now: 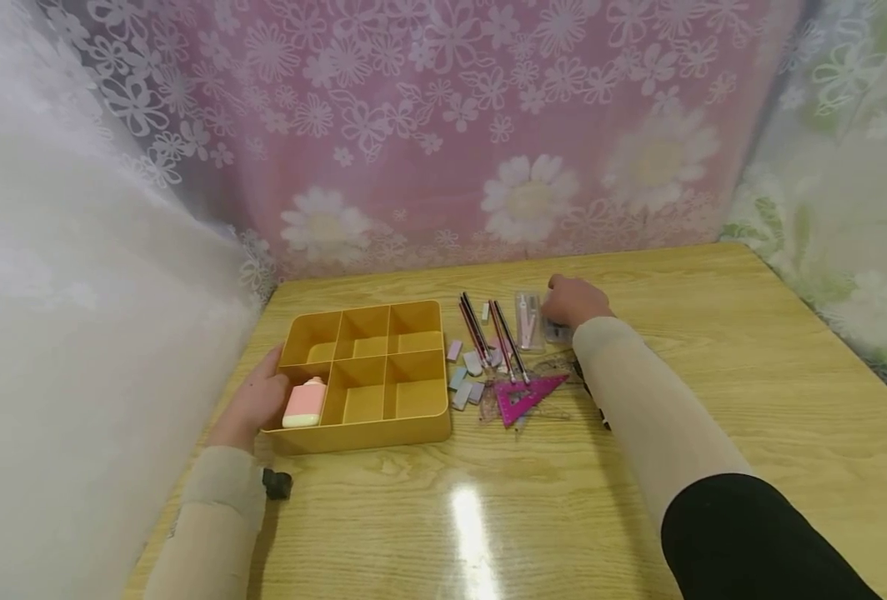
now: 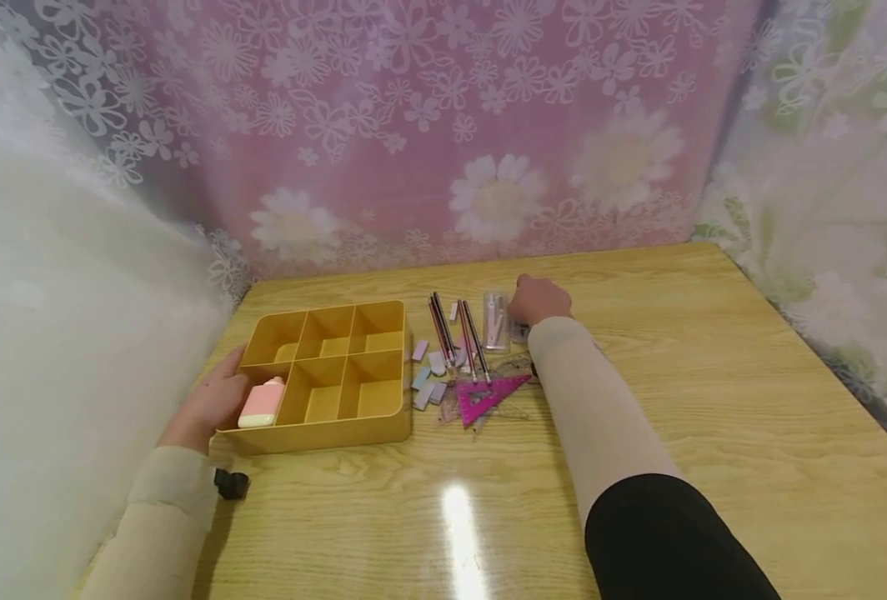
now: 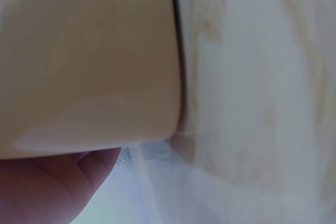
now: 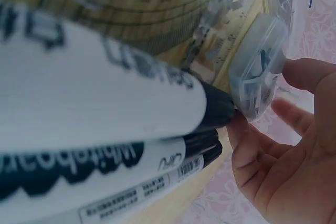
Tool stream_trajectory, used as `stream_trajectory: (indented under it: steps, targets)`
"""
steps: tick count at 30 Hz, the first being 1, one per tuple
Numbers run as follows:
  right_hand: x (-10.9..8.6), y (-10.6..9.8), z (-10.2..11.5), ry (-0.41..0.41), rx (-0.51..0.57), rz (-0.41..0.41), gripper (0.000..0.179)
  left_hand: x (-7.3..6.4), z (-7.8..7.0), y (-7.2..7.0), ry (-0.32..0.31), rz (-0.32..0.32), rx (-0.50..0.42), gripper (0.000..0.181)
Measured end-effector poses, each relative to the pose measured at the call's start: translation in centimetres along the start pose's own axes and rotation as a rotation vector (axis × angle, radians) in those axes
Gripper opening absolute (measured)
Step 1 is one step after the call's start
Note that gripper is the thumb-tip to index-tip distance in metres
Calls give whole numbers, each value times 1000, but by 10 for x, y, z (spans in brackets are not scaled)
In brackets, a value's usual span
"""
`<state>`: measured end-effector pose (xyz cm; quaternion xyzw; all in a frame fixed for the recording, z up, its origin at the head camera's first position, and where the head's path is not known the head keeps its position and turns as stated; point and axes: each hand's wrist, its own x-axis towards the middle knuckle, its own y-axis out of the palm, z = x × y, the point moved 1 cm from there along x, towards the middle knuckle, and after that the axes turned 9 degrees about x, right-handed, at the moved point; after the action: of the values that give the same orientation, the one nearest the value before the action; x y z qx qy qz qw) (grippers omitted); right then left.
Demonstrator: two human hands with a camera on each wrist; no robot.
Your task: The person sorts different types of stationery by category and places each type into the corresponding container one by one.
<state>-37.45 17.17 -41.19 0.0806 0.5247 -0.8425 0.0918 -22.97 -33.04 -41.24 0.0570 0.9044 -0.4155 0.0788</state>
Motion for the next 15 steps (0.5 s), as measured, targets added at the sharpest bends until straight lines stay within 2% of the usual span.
stream_trajectory:
  steps: [10,15]
  targets:
    - [1,-1,-12,-9,114,-3,87,2,1,1,2,-30,31,68]
    - [0,-5,-12,-17,125,-3,85,3,4,0,3,-37,33,68]
